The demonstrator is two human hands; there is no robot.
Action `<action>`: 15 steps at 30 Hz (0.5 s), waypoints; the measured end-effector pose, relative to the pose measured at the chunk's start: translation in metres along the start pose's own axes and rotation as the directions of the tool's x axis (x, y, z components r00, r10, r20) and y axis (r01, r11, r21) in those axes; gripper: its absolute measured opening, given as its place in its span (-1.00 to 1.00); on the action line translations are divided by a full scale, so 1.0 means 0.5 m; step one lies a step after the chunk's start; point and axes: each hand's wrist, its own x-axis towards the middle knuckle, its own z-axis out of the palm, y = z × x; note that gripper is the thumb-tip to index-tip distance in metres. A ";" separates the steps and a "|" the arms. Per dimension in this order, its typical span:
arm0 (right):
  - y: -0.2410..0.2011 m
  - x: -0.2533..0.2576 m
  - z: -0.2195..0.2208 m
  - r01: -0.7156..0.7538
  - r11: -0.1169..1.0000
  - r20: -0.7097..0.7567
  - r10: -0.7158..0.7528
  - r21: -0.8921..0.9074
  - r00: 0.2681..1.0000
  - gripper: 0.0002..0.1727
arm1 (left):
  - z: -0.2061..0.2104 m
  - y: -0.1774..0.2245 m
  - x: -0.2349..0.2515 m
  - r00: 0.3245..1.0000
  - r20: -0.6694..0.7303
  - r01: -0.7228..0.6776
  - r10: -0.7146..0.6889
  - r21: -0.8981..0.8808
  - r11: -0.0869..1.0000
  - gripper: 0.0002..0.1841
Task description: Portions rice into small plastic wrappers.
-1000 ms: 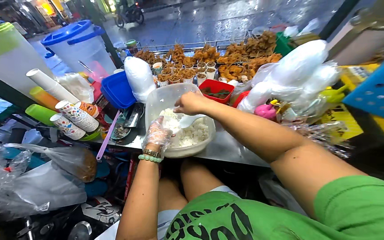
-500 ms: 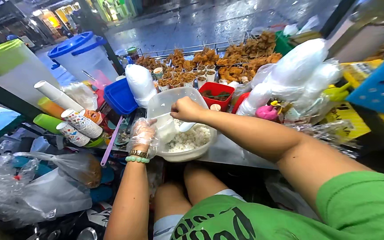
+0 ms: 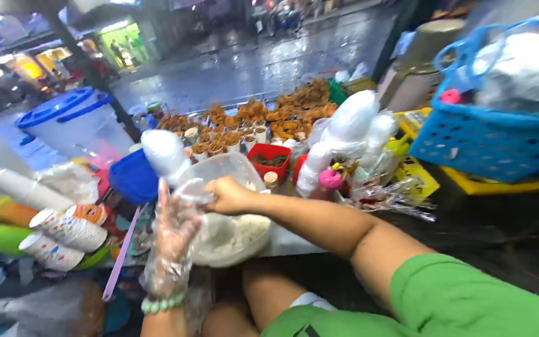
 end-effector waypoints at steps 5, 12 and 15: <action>-0.055 -0.024 -0.011 0.086 0.993 -0.003 -0.086 0.083 0.996 -0.74 | 0.107 0.017 -0.082 0.930 0.043 0.359 -0.366 0.120 0.926 -0.67; 0.048 -0.080 -0.014 0.103 0.813 -0.296 0.089 0.574 0.951 -0.26 | 0.140 -0.074 -0.092 0.973 0.052 0.203 -0.223 0.253 0.946 -0.76; 0.070 -0.106 0.072 -0.062 0.937 -0.027 0.076 0.342 0.997 -0.25 | 0.140 -0.040 -0.108 0.910 0.049 0.403 -0.412 0.134 0.906 -0.65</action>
